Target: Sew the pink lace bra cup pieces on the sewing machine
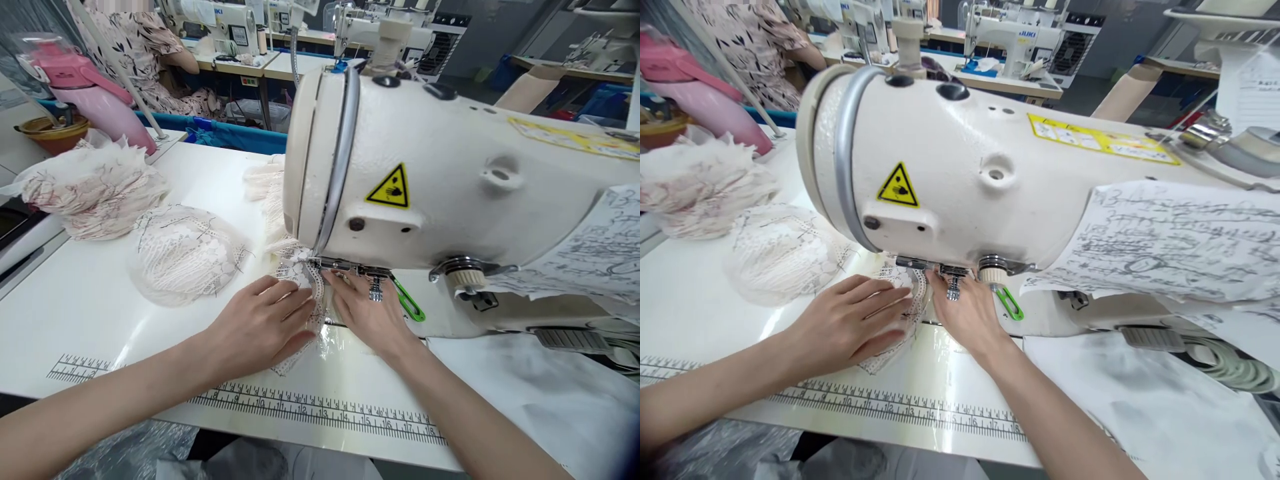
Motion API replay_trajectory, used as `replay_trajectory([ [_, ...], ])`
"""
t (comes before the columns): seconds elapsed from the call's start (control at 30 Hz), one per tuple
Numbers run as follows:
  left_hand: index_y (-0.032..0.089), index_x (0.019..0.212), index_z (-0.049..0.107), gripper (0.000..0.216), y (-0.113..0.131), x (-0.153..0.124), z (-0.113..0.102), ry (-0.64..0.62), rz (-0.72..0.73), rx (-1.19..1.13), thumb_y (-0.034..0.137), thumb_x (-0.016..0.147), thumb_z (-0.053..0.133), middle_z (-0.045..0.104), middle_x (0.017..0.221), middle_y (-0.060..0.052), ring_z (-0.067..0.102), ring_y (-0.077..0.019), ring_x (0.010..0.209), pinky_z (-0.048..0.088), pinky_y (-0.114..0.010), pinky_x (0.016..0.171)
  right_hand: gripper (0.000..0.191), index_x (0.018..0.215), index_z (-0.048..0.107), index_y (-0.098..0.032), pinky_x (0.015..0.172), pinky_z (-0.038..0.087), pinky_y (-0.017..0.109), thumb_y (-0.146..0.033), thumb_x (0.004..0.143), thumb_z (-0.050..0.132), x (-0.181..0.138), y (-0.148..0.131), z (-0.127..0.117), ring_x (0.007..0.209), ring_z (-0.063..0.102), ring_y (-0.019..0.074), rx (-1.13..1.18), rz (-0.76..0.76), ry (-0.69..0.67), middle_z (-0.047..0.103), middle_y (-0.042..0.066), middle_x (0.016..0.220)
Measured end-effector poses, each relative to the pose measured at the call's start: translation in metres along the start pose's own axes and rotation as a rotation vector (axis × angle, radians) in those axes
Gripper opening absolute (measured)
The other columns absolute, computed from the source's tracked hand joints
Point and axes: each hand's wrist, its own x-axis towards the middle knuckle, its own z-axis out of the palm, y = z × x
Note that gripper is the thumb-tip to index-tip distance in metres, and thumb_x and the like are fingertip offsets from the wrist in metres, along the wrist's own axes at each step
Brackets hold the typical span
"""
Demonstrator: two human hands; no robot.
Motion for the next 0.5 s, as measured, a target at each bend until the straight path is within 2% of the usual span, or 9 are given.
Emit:
replay_trajectory([
  [0.07, 0.012, 0.104, 0.066, 0.03, 0.001, -0.01, -0.013, 0.007, 0.158, 0.007, 0.038, 0.095, 0.053, 0.068, 0.109, -0.009, 0.063, -0.0217, 0.093, 0.051, -0.033, 0.07, 0.039, 0.123, 0.06, -0.023, 0.064, 0.037, 0.031, -0.01, 0.089, 0.044, -0.001, 0.002, -0.001, 0.075, 0.062, 0.0178, -0.005, -0.003, -0.014, 0.072, 0.006, 0.095],
  [0.13, 0.013, 0.104, 0.066, 0.031, 0.004, -0.022, -0.02, -0.031, 0.291, 0.061, 0.04, 0.094, 0.054, 0.067, 0.112, -0.008, 0.062, -0.022, 0.096, 0.049, -0.032, 0.064, 0.039, 0.122, 0.06, -0.023, 0.062, 0.035, 0.03, -0.009, 0.089, 0.044, -0.001, 0.003, -0.003, 0.073, 0.061, 0.0177, -0.004, -0.014, -0.007, 0.071, 0.006, 0.096],
  [0.2, 0.015, 0.105, 0.067, 0.024, 0.01, -0.036, -0.021, -0.093, 0.336, 0.107, 0.031, 0.095, 0.054, 0.065, 0.116, -0.008, 0.06, -0.0228, 0.102, 0.048, -0.031, 0.062, 0.038, 0.117, 0.062, -0.021, 0.062, 0.034, 0.03, -0.006, 0.087, 0.043, 0.0, 0.003, -0.005, 0.071, 0.059, 0.0164, 0.019, -0.038, 0.003, 0.07, 0.006, 0.101],
  [0.27, 0.014, 0.102, 0.067, 0.021, 0.018, -0.046, -0.019, -0.116, 0.301, 0.106, 0.016, 0.093, 0.049, 0.065, 0.117, -0.009, 0.06, -0.0238, 0.104, 0.049, -0.031, 0.063, 0.037, 0.109, 0.063, -0.02, 0.065, 0.033, 0.03, -0.002, 0.085, 0.041, 0.001, 0.002, -0.007, 0.071, 0.057, 0.014, 0.056, -0.079, 0.021, 0.068, 0.003, 0.108],
  [0.33, 0.01, 0.099, 0.066, 0.026, 0.024, -0.052, -0.017, -0.074, 0.226, 0.071, 0.005, 0.091, 0.042, 0.066, 0.112, -0.011, 0.061, -0.0246, 0.104, 0.05, -0.031, 0.067, 0.035, 0.102, 0.063, -0.02, 0.068, 0.032, 0.03, 0.0, 0.083, 0.041, 0.001, 0.002, -0.008, 0.071, 0.054, 0.0123, 0.096, -0.13, 0.039, 0.066, 0.0, 0.111],
  [0.4, 0.008, 0.099, 0.064, 0.03, 0.025, -0.052, -0.019, -0.039, 0.109, 0.022, 0.001, 0.091, 0.036, 0.067, 0.109, -0.013, 0.062, -0.0241, 0.103, 0.051, -0.03, 0.071, 0.032, 0.101, 0.062, -0.019, 0.07, 0.031, 0.03, -0.002, 0.082, 0.042, 0.001, 0.002, -0.009, 0.074, 0.053, 0.0126, 0.14, -0.171, 0.037, 0.064, 0.001, 0.113],
  [0.5, 0.008, 0.104, 0.057, 0.029, 0.02, -0.041, -0.029, -0.055, -0.106, -0.037, 0.0, 0.093, 0.032, 0.066, 0.107, -0.012, 0.065, -0.0176, 0.087, 0.048, -0.025, 0.059, 0.03, 0.1, 0.062, -0.019, 0.068, 0.029, 0.031, -0.008, 0.08, 0.044, 0.001, 0.004, -0.01, 0.08, 0.052, 0.0147, 0.226, -0.211, 0.031, 0.063, 0.003, 0.111],
])
